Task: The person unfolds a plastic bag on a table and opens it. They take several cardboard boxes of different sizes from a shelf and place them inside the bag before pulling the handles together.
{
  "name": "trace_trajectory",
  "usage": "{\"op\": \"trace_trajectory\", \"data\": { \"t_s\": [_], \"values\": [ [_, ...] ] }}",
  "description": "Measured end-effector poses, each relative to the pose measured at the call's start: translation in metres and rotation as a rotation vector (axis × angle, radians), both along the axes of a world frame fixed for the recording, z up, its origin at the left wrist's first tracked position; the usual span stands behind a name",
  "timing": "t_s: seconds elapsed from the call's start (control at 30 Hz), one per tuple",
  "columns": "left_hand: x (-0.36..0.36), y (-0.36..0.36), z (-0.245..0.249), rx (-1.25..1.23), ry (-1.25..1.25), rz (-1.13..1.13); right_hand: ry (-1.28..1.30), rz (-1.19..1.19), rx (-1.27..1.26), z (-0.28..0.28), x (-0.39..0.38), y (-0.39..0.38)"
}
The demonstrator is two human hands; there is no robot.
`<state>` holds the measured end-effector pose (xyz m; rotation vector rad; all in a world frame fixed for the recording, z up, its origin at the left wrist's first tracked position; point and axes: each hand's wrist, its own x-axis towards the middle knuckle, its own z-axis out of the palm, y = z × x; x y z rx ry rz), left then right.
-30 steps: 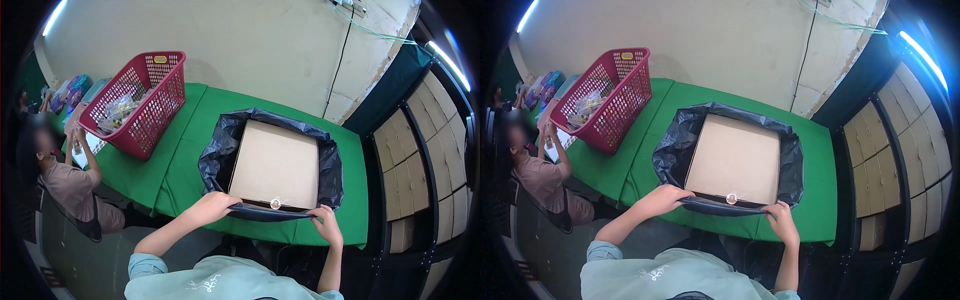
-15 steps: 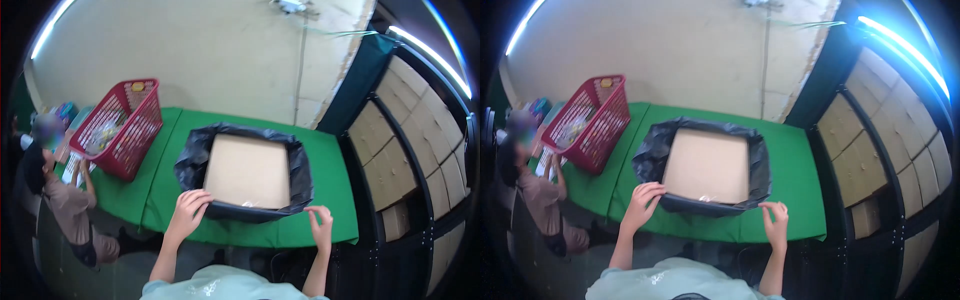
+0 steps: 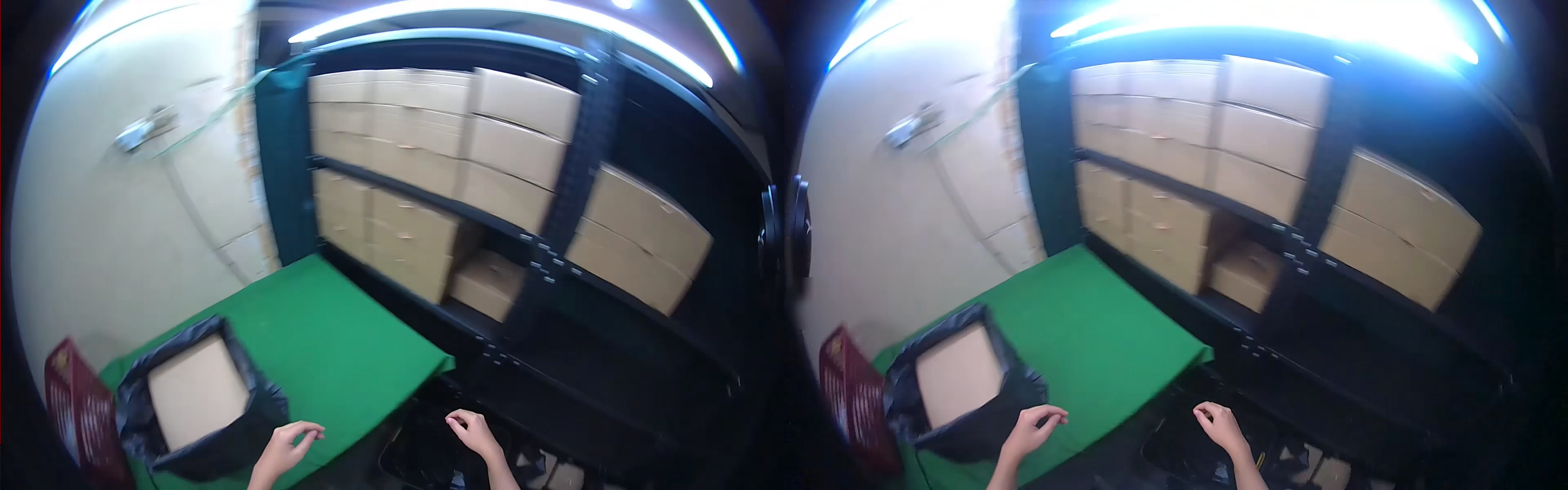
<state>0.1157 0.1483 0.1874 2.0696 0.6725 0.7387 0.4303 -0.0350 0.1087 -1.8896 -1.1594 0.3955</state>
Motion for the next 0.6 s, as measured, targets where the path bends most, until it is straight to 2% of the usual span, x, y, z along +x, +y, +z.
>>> {"op": "trace_trajectory", "data": {
  "t_s": [0.07,0.13,0.23,0.27,0.33,0.43,0.47,0.5,0.6],
  "values": [
    [0.050,-0.007,-0.013,0.000,0.021,-0.076,0.044,-0.118,0.035,0.001,0.022,-0.039],
    [0.105,-0.018,-0.018,-0.020,-0.011,-0.164,0.223,-0.207,0.105,0.004,0.044,-0.074],
    [0.186,-0.060,-0.006,-0.062,-0.028,-0.421,0.384,-0.235,0.253,0.033,0.080,-0.125],
    [0.209,-0.076,0.000,-0.063,-0.012,-0.507,0.302,-0.256,0.315,0.062,0.092,-0.140],
    [0.246,-0.104,0.013,0.127,-0.105,-0.732,0.127,-0.389,0.434,0.114,0.116,-0.167],
    [0.279,-0.141,0.034,0.176,-0.151,-0.906,-0.300,-0.561,0.630,0.196,0.157,-0.203],
    [0.285,-0.148,0.033,0.137,-0.163,-0.950,-0.453,-0.621,0.642,0.227,0.170,-0.212],
    [0.288,-0.155,0.037,0.113,-0.160,-0.981,-0.416,-0.639,0.644,0.261,0.179,-0.218],
    [0.288,-0.156,0.026,0.098,-0.119,-1.013,-0.648,-0.805,0.510,0.338,0.232,-0.232]
  ]
}}
